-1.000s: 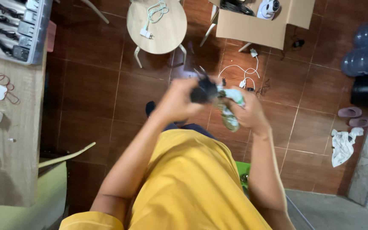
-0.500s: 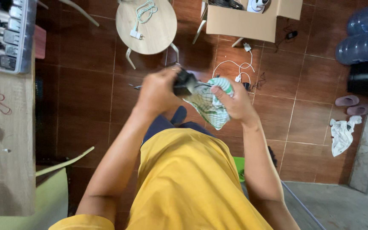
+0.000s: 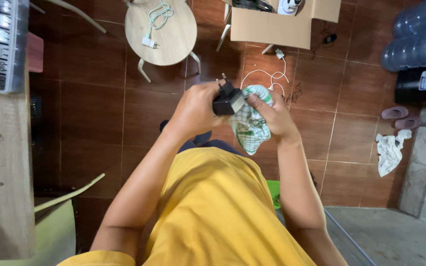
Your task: The person wipes several black power adapters with a green and white checkered cloth. They pick up each adapter from the floor, wipe it thoroughly, and then place it into a clear plastic tray on a table. The person also uses a rubber band to secure the cable of one adapter before placing it in the tray.
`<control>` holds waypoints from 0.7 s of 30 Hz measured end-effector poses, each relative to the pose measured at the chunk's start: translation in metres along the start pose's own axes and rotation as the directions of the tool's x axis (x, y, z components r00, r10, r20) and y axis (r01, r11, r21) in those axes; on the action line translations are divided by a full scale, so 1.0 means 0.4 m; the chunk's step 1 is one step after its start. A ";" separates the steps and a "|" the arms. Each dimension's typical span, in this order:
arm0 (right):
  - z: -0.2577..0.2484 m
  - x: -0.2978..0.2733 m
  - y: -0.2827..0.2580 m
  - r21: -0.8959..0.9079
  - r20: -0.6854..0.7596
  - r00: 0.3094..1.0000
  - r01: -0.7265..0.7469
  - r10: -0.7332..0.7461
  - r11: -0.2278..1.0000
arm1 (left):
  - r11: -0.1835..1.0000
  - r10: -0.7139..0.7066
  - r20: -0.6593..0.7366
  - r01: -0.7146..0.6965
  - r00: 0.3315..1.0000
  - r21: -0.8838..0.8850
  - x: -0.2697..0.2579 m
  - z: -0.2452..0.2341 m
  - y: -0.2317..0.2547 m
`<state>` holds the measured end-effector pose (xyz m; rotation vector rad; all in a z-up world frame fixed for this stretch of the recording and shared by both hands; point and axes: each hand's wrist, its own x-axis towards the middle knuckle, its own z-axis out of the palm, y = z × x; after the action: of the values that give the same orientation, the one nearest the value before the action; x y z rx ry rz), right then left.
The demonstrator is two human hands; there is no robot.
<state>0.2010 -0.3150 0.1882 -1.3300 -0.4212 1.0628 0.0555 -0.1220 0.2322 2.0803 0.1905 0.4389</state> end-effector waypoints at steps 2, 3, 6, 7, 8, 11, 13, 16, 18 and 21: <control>0.001 -0.006 0.005 -0.047 0.063 0.998 -0.003 0.006 0.999 | 0.994 -0.103 0.109 0.108 0.989 -0.036 -0.005 -0.011 0.001; 0.004 -0.002 0.005 -0.072 0.098 0.995 0.001 0.006 0.997 | 0.979 -0.160 0.192 0.181 0.968 -0.093 0.000 -0.025 -0.004; 0.017 -0.004 0.006 -0.346 0.219 0.973 0.141 -0.066 0.928 | 0.936 -0.202 0.275 0.268 0.940 -0.230 -0.002 -0.067 -0.009; 0.010 -0.007 0.005 -0.409 0.213 0.975 0.144 -0.059 0.901 | 0.920 -0.203 0.276 0.279 0.940 -0.275 -0.010 -0.079 -0.008; -0.001 -0.009 0.006 -0.470 0.206 0.977 0.147 -0.053 0.870 | 0.904 -0.289 0.234 0.345 0.928 -0.253 -0.008 -0.097 -0.015; -0.073 -0.002 0.016 -0.385 0.102 0.993 -0.016 0.060 0.923 | 0.906 -0.423 -0.063 0.421 0.904 -0.052 -0.005 -0.212 -0.055; -0.140 -0.006 0.025 -0.308 0.070 0.995 -0.050 0.075 0.950 | 0.895 -0.418 -0.263 0.343 0.870 -0.285 0.001 -0.278 -0.077; -0.211 0.015 0.057 -0.334 0.113 0.993 0.077 -0.042 0.939 | 0.956 -0.292 -0.351 0.258 0.890 -0.141 -0.024 -0.307 -0.086; -0.237 0.036 0.090 -0.363 0.152 0.985 0.128 -0.077 0.923 | 0.976 -0.215 -0.396 0.189 0.893 -0.105 -0.035 -0.308 -0.095; -0.262 0.091 0.129 -0.261 0.190 0.981 0.010 0.041 0.965 | 0.962 -0.267 -0.429 0.216 0.863 -0.164 -0.056 -0.333 -0.099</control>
<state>0.2812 -0.3515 0.1031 -1.4677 -0.7176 1.1851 -0.0145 -0.0023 0.2560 1.7875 0.6803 0.7526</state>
